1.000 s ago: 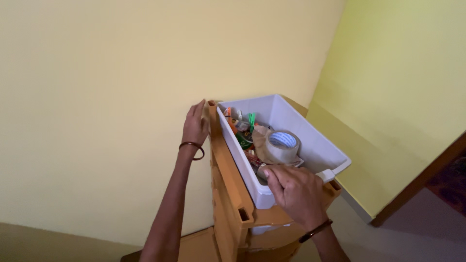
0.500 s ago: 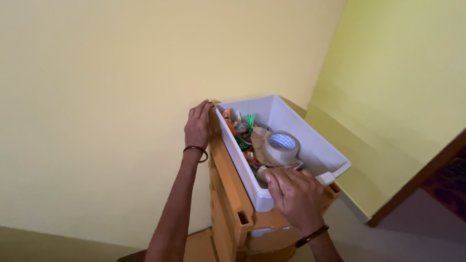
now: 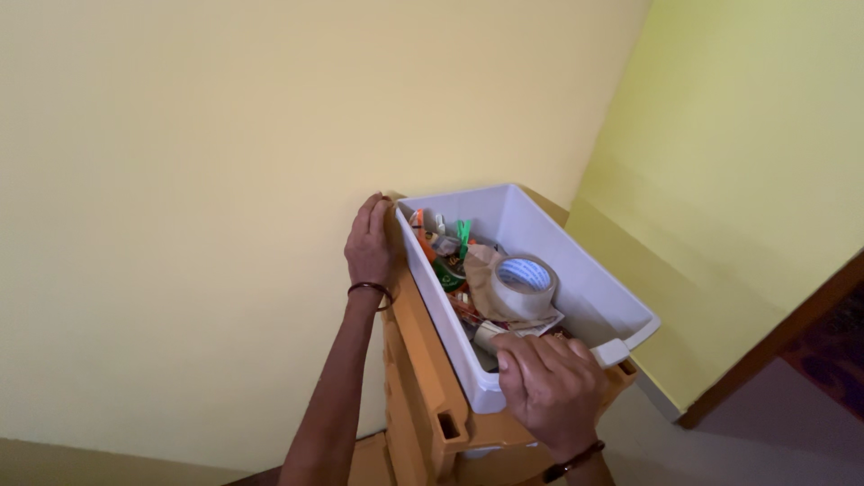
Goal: The person assembles a plastic storage unit by inserting vertical support pieces into the frame, placing a white bin on top, and securing a lid. The person repeatedly adjusts the supports and aligns the components to complete the assembly.
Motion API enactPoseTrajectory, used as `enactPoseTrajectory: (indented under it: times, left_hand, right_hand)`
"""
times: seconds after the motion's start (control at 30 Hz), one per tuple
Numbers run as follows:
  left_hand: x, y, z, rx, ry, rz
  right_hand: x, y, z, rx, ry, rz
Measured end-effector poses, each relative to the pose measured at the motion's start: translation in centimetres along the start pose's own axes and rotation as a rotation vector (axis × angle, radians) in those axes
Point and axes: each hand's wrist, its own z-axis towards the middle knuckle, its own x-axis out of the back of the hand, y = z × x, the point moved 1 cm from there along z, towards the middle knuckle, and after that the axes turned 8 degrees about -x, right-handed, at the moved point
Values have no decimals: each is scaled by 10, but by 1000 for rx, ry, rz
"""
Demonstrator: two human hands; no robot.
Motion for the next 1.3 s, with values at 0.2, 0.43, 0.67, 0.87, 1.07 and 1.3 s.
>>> enactPoseTrajectory:
  times: [0.2,0.43,0.67,0.87,1.07,1.3]
  left_hand:
    - [12,5,2,-54,-4,-2]
    - [42,8,6,-60,-200,-36]
    - [72,-25,-87,98,-281,31]
    - [105,-107,-270,295,-408,134]
    - [178,-146,-449,556,-670,241]
    - [265,-111,-561,1052,-1022,350]
  right_hand:
    - [0,1,-2,23,29,10]
    - [-1,3,-5,18,-23,20]
    - [-11,15,-15,54,21,-9]
    - [-15,18,-36,68,39,-141]
    - [-13,8,-45,120,153,-114]
    - [-44,-33,-104,377,335,217]
